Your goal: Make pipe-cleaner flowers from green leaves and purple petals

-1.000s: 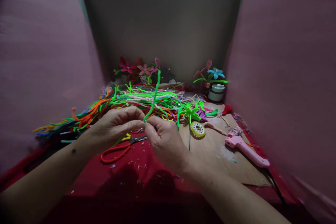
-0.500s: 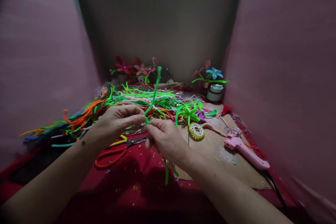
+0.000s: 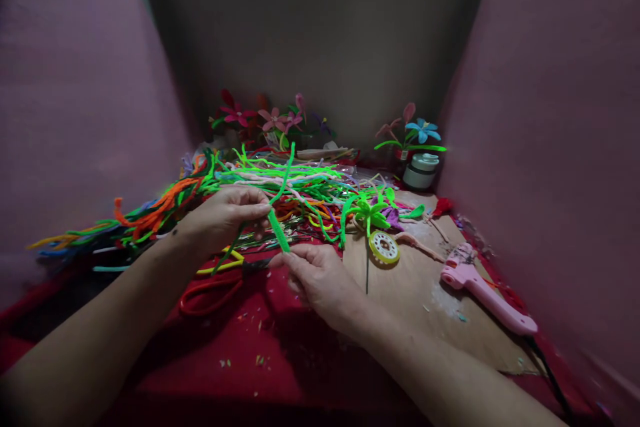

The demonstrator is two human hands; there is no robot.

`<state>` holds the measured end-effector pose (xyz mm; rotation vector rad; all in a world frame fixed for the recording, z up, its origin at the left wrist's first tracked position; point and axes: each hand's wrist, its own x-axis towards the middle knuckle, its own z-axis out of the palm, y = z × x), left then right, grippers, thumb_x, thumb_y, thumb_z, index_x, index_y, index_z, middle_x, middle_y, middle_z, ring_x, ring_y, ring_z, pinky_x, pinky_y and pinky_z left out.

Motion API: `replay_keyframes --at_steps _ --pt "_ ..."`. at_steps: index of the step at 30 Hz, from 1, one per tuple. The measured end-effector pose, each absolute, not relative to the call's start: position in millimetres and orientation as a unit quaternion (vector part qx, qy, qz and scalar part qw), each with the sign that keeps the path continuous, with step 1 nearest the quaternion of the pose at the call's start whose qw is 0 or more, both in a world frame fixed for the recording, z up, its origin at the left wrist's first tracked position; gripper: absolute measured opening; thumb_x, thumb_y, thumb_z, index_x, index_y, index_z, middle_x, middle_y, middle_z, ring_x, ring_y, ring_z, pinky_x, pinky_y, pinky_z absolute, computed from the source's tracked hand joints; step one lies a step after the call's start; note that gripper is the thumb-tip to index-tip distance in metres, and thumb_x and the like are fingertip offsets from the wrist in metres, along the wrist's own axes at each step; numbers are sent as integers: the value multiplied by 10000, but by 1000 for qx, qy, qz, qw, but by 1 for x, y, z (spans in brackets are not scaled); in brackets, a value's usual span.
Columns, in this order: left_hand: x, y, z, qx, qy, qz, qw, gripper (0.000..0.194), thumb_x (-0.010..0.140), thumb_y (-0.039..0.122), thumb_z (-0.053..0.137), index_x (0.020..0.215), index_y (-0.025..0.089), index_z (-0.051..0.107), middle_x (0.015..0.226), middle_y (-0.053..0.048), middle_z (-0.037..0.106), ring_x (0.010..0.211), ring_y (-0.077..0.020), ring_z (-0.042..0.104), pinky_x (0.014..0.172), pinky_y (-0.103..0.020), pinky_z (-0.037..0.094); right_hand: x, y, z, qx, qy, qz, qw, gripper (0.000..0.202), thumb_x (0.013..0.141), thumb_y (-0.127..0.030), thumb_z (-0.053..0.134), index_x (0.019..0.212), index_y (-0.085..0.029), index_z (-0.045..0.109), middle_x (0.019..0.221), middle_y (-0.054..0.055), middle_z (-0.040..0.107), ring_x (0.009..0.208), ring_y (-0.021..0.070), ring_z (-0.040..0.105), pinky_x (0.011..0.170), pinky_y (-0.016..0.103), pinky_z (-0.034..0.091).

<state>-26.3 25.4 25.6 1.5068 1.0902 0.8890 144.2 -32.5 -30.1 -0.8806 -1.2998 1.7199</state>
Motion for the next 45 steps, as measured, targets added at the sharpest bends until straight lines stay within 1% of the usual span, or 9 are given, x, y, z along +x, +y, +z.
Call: replay_keyframes --at_steps 6,15,19,25,28,32,38,42,45 --pt "-28 19 29 649 469 357 481 154 692 216 582 597 137 488 502 17 543 438 -85 494 473 -218 395 145 -31 -38 -312 -448 761 350 250 790 -391 568 809 -143 589 386 -125 240 337 35 115 318 177 106" --pt "-29 10 26 657 475 349 470 120 726 205 540 642 151 474 511 41 506 429 -71 455 448 -199 372 144 -40 -41 -319 -436 770 339 262 807 -389 553 875 -139 595 420 -116 241 356 41 123 329 179 110" --pt "-30 7 29 663 468 350 468 126 737 207 541 656 155 461 522 43 505 442 -69 456 462 -197 368 148 -40 -41 -289 -461 768 336 288 833 -384 518 993 -150 571 421 -94 374 336 39 169 330 173 131" --pt "-31 7 29 686 444 329 473 134 754 229 536 664 149 477 523 42 501 457 -71 452 484 -206 365 145 -32 -33 -247 -448 788 344 260 847 -362 455 927 -136 558 559 27 613 397 100 450 412 226 365" --pt "-31 7 27 691 443 318 474 133 749 245 544 675 148 491 521 39 505 468 -78 464 469 -201 344 139 -24 -31 -241 -395 818 342 270 843 -314 433 907 -106 593 517 6 561 406 92 423 435 228 359" --pt "-30 7 24 693 445 327 464 141 747 254 543 673 145 492 525 39 500 455 -70 450 443 -189 322 133 -17 -34 -249 -330 850 327 236 806 -275 478 791 -93 628 421 -54 397 369 48 245 386 185 181" --pt "-26 5 22 696 486 324 416 121 728 227 522 643 156 473 467 57 448 404 -64 392 398 -178 293 131 -26 -38 -309 -388 791 359 240 785 -325 543 758 -108 641 394 -98 237 373 43 114 383 204 79" --pt "-23 2 21 710 492 300 405 90 734 214 503 666 160 480 477 49 466 412 -76 417 402 -187 306 133 -39 -39 -332 -475 732 358 281 791 -374 556 798 -110 654 418 -101 229 373 42 120 372 207 88" --pt "-23 2 22 726 489 271 400 76 739 213 498 682 163 485 483 46 478 418 -87 442 402 -193 316 140 -46 -33 -354 -528 722 272 386 824 -459 473 797 -121 658 396 -86 286 339 47 169 355 204 138"
